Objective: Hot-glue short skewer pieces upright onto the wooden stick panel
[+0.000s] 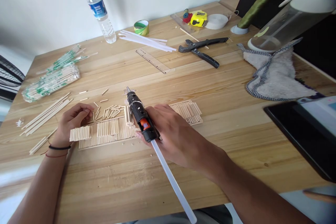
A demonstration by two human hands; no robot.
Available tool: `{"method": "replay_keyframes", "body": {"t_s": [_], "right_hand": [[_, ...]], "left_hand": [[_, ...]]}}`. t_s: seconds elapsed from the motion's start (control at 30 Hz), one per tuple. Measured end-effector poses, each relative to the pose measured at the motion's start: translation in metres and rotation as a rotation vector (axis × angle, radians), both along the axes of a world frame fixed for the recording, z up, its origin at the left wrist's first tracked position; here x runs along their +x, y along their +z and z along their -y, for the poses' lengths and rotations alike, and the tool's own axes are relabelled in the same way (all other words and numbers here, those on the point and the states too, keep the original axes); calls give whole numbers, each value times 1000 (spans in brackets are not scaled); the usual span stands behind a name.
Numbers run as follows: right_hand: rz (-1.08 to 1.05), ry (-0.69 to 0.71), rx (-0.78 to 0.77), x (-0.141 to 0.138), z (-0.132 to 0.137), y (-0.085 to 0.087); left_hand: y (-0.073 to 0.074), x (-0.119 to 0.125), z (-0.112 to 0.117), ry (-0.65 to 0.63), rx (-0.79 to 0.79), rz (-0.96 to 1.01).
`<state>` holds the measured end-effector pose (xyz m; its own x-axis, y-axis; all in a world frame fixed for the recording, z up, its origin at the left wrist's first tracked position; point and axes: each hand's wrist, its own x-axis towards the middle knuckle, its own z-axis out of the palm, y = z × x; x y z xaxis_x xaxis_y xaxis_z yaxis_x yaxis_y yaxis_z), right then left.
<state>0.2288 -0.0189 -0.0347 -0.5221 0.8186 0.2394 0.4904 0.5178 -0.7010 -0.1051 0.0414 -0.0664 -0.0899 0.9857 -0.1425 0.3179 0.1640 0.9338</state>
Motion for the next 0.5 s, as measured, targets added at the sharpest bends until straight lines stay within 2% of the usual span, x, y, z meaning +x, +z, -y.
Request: {"method": "replay_keyframes", "body": {"t_s": [0.5], "right_hand": [[-4, 2, 34, 1, 0, -5]], "left_hand": [[-8, -11, -2, -9, 19, -19]]}}
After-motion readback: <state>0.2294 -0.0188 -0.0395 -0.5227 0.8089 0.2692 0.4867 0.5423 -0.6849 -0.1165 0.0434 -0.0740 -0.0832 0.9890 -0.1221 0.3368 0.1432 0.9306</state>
